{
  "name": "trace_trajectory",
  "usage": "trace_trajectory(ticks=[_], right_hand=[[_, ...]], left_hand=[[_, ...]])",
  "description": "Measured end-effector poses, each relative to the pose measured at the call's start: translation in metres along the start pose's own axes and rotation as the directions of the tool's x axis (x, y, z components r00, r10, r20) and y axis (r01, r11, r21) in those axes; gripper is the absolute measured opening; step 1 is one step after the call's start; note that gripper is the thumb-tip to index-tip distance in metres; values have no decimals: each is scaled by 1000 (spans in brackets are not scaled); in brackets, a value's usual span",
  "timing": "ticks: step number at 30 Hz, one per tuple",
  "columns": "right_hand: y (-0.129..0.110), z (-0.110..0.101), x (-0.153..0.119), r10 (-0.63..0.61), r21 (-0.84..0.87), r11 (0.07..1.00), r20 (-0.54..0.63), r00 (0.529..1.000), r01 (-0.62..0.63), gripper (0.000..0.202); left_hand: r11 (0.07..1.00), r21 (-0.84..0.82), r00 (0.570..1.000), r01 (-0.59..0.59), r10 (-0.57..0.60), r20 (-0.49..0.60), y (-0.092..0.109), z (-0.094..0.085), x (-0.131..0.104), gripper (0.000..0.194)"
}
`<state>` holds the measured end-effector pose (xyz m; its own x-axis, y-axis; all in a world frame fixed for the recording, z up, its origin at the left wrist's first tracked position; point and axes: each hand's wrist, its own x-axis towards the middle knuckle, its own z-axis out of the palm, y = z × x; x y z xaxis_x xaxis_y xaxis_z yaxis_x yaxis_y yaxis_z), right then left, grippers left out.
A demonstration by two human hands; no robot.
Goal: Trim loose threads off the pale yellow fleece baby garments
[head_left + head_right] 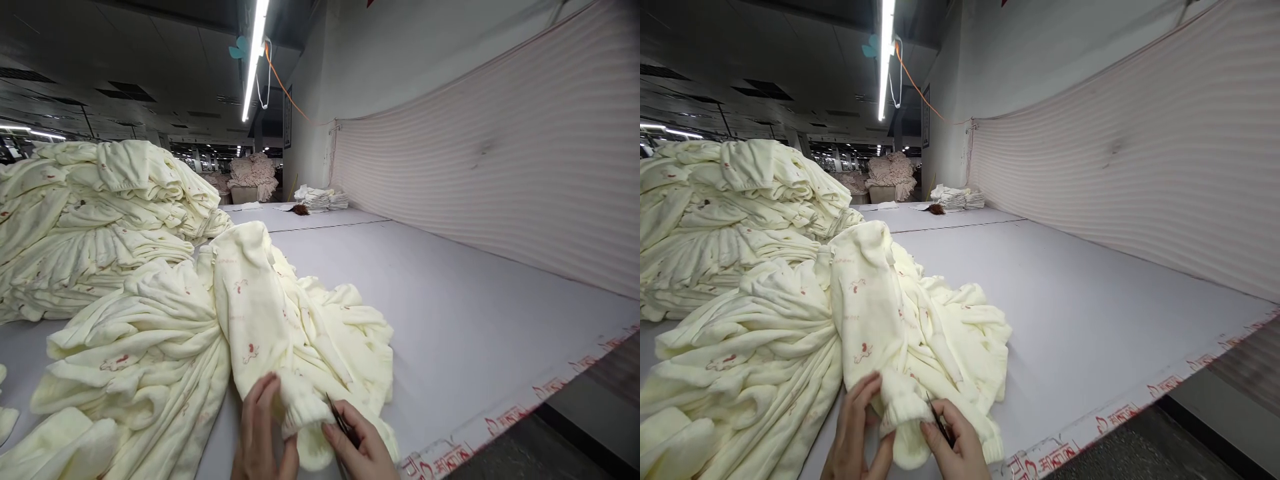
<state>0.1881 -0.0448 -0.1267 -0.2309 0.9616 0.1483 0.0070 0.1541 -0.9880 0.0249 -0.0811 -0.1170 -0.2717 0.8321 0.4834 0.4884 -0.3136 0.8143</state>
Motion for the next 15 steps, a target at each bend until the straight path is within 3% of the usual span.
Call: trace_trajectory(ticks=[1,2,3,4,5,6,8,9,11,13,15], right_hand=[[-4,-2,1,29,52,998,41,999,-31,31],[-9,-4,1,45,83,995,71,996,-51,31],[-15,-6,2,49,96,994,84,995,-57,30],[-20,-9,2,45,94,994,84,995,-53,30],[-24,-11,3,36,80,996,78,996,-43,29],[-28,-13,3,29,55,998,71,997,-33,29],[-35,-15,4,8,-22,1000,57,998,-6,29],[-37,-16,4,-10,-70,997,51,999,13,29],[-41,-15,4,-70,-181,981,33,997,75,28],[-43,-13,2,-165,-272,949,-1,986,158,26],[-43,-10,-1,-251,-316,922,-42,967,225,22]], left_hand=[[985,72,988,-157,156,16,6,-5,7,52],[964,85,964,-253,244,104,12,-11,16,59],[964,55,942,-261,242,233,18,-16,24,60],[986,12,917,-169,152,369,24,-20,33,57],[1000,-25,870,5,8,493,29,-24,40,51],[975,-55,789,215,-140,598,33,-26,46,46],[816,-123,608,565,-310,731,37,-27,53,43],[725,-181,559,665,-322,764,38,-26,53,43],[591,-300,542,749,-284,791,35,-22,50,46],[525,-380,575,761,-275,771,30,-18,44,48],[606,-383,647,697,-300,701,24,-15,38,49]])
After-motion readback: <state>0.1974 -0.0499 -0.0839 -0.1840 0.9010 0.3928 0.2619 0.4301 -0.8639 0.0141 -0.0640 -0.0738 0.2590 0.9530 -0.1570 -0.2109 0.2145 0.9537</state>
